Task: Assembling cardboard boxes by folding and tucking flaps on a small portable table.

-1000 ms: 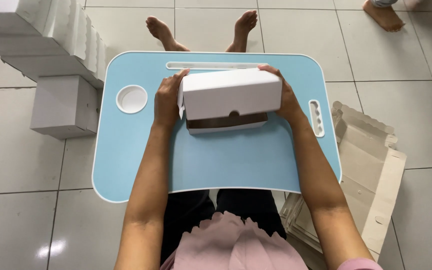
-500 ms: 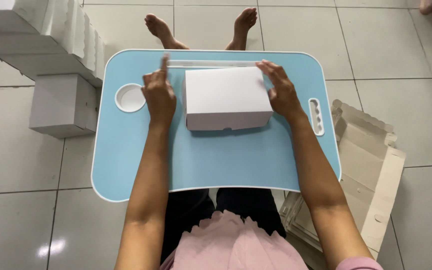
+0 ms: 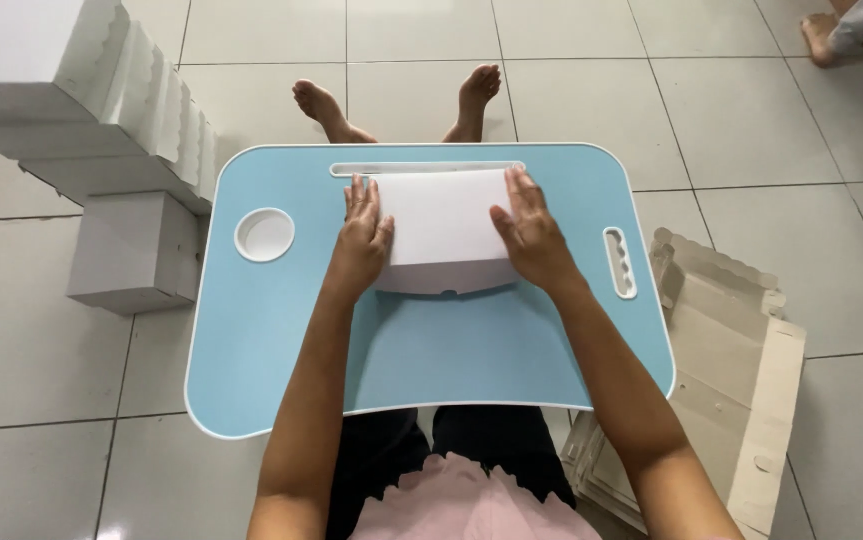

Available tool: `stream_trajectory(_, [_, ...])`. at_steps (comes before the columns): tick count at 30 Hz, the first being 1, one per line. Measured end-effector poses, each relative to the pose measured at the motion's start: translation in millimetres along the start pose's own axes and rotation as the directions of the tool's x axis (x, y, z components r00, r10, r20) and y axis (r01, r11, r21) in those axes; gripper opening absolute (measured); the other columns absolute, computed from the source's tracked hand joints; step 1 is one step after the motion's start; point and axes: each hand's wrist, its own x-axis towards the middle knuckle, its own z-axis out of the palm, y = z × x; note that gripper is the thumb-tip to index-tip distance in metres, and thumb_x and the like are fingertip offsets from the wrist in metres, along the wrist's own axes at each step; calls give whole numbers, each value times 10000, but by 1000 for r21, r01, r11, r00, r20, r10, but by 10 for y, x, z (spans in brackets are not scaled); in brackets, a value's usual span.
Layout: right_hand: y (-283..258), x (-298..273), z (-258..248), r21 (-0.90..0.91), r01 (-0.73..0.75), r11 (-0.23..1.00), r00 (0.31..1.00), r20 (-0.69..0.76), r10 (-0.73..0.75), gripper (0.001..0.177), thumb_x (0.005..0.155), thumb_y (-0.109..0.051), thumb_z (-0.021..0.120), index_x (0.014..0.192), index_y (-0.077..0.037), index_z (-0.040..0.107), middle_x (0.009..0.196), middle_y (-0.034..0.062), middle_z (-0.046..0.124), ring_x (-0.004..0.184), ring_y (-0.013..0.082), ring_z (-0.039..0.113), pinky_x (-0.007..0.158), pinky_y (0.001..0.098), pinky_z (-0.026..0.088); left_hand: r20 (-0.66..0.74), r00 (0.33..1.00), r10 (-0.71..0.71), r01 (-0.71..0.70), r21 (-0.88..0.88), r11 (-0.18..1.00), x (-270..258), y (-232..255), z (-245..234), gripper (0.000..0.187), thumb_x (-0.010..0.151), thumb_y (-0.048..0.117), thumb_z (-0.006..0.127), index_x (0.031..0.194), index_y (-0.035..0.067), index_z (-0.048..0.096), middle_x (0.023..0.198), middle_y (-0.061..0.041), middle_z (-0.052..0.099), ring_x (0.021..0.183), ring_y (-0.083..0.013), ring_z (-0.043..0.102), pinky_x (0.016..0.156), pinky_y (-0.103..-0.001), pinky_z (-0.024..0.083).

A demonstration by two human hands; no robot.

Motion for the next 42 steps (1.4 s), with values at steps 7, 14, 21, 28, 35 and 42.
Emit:
stream_trajectory(7, [428, 101, 426, 101, 29, 994, 995, -99, -19, 560, 1082, -284, 521, 1553, 3, 422, 1635, 198, 326, 1496, 399, 317, 1254, 502, 258, 31, 997, -71, 73, -75, 995, 65, 65, -70, 677, 1094, 243, 437, 1663, 213, 70, 1684, -232, 160, 1513, -456, 209, 1231, -605, 231])
stream_trajectory(14, [346, 49, 685, 642, 2, 767, 944, -254, 210, 496, 1012, -67, 515, 1508, -66, 504, 1552, 179, 477, 1463, 295, 397, 1251, 424, 284, -135, 982, -129, 80, -320, 944, 183, -447, 215, 697, 1038, 192, 549, 1626, 42, 205, 1639, -272, 280, 1514, -420, 275, 1273, -501, 227])
stream_trajectory(21, [131, 592, 1464, 830, -33, 556, 919, -193, 343, 400, 943, -161, 587, 1323, -117, 702, 1263, 148, 715, 1095, 203, 686, 966, 336, 566, -316, 909, -271, 150, -359, 921, -97, -460, -503, 736, 1024, 197, 581, 1640, 76, 197, 1675, -245, 207, 1573, -376, 157, 1308, -490, 110])
stream_trajectory(28, [-1027, 819, 2326, 973, -157, 167, 987, 151, 50, 367, 1043, -167, 523, 1332, 18, 652, 1295, 191, 677, 1203, 258, 646, 1099, 410, 506, -607, 637, -475, 126, -526, 841, -1065, -9, -2076, 669, 1011, 112, 582, 1595, -14, 281, 1625, -355, 186, 1526, -496, 149, 1256, -563, 204])
stream_trajectory(35, [-1268, 717, 2334, 666, 150, 731, 919, 180, -352, 280, 1055, -207, 617, 1310, -152, 719, 1311, 48, 704, 1277, 204, 632, 1090, 352, 479, -892, 98, -440, -16, -444, 896, -1217, -1904, -2710, 673, 1038, 225, 664, 1615, 132, 331, 1604, -212, 207, 1541, -356, 261, 1278, -432, 271])
stream_trajectory(42, [-1398, 673, 2258, 555, 281, 783, 885, 166, -435, 252, 1050, -224, 625, 1249, -157, 764, 1228, 56, 748, 1122, 264, 709, 983, 392, 527, -866, -17, -500, 204, -492, 846, -718, -3537, -2559, 691, 1012, 307, 572, 1584, 59, 276, 1586, -215, 279, 1475, -393, 388, 1261, -597, 242])
